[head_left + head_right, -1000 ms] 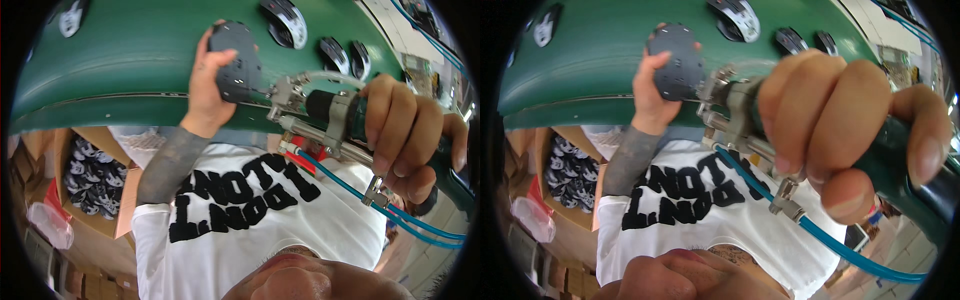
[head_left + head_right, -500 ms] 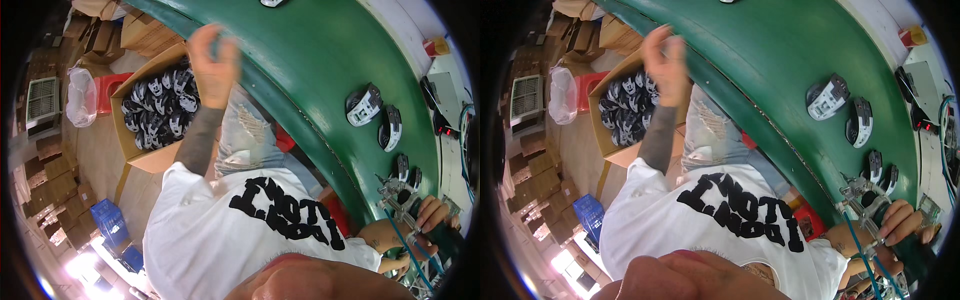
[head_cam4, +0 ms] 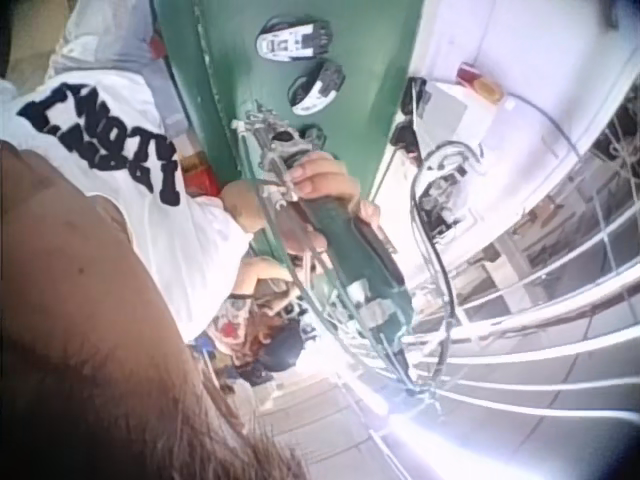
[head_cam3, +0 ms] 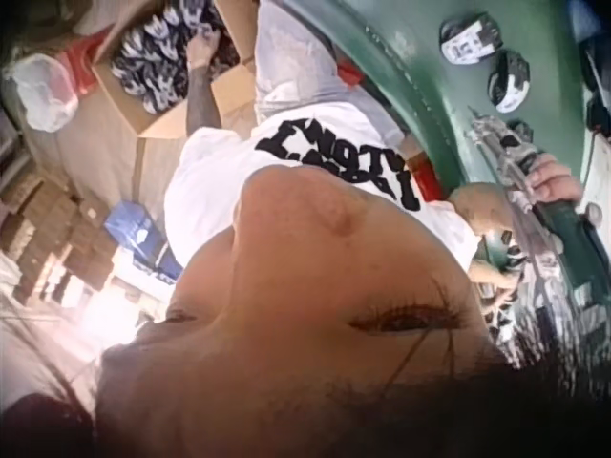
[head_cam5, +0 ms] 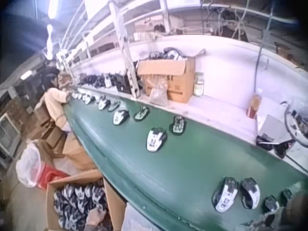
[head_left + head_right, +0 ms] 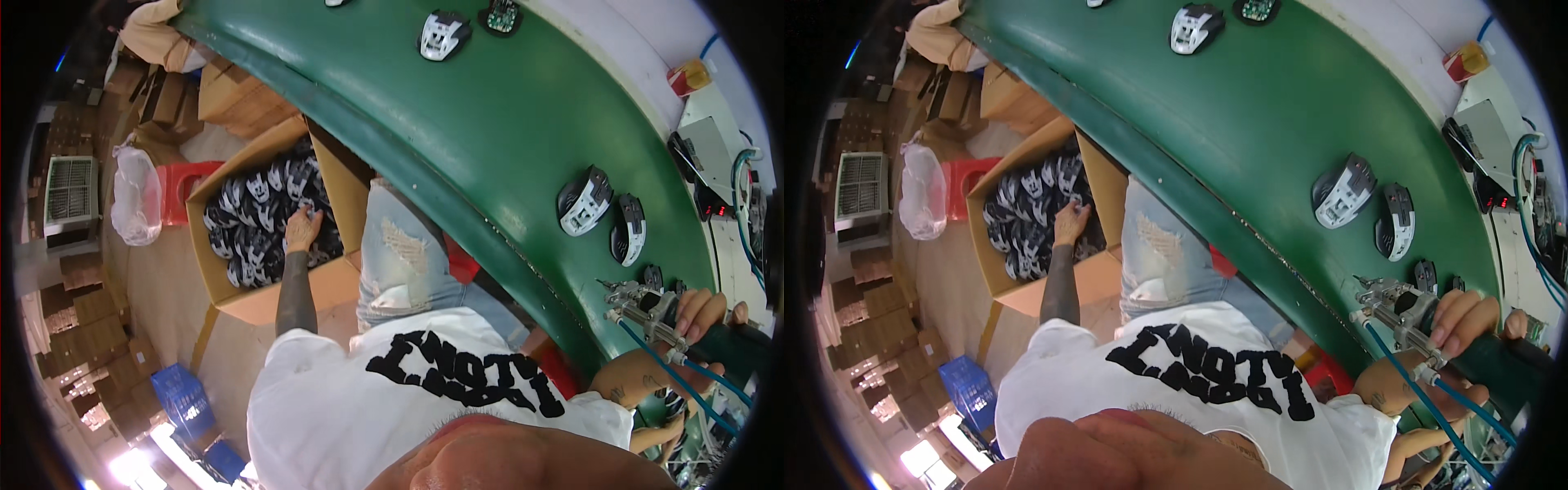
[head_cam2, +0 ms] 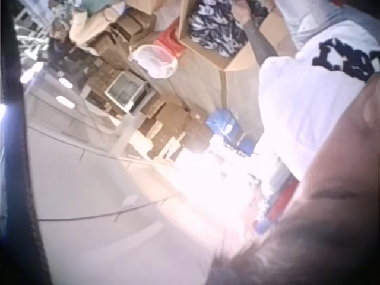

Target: Using a pneumatic assembly tool to attach bottom plates to computer mouse shells on a production line.

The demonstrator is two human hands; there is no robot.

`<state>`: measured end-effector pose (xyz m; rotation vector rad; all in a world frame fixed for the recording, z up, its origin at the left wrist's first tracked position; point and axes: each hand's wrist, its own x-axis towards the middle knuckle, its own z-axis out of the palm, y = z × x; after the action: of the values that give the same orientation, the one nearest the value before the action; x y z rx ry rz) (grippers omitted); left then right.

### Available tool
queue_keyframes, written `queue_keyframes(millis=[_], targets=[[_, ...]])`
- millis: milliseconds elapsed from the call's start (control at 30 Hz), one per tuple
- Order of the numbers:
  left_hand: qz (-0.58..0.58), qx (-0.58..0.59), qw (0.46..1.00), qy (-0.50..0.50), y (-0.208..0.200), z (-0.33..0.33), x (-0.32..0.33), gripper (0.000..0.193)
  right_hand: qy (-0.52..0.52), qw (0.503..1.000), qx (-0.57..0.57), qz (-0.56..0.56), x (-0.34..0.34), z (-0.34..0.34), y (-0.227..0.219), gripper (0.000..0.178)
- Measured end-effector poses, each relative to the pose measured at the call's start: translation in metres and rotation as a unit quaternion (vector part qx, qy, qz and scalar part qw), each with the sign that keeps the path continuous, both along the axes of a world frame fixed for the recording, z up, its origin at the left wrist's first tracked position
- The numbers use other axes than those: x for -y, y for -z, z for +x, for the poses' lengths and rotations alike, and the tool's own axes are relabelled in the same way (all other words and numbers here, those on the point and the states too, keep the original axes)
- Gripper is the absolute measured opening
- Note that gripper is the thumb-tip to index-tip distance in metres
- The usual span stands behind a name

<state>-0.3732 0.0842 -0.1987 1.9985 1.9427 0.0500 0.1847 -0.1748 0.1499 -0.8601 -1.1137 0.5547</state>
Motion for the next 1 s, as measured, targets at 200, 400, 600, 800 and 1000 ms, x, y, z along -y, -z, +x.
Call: queue_keyframes(millis=[200, 400, 600, 800, 1000], targets=[[0.024, 0.212, 0.975, -0.054, -0.188, 0.045, -0.017, 0.047, -0.029, 0.999, -0.020, 0.033, 0.015, 0.006, 0.001, 0.065], [-0.174, 0.714, 0.677, 0.039, -0.234, 0.190, -0.030, 0.038, 0.007, 0.999, -0.028, 0.040, 0.014, 0.010, 0.005, 0.069], [0.144, 0.218, 0.906, 0.332, -0.216, 0.292, 0.009, 0.053, -0.003, 1.000, -0.015, 0.020, 0.011, -0.009, 0.001, 0.073], [0.240, 0.259, 0.872, 0.338, -0.208, 0.384, 0.015, 0.067, 0.005, 1.000, 0.014, 0.008, 0.033, 0.003, -0.005, 0.070], [0.311, 0.165, 0.840, 0.413, -0.178, 0.444, -0.032, 0.061, 0.039, 0.999, 0.021, 0.008, 0.030, 0.012, -0.004, 0.067]])
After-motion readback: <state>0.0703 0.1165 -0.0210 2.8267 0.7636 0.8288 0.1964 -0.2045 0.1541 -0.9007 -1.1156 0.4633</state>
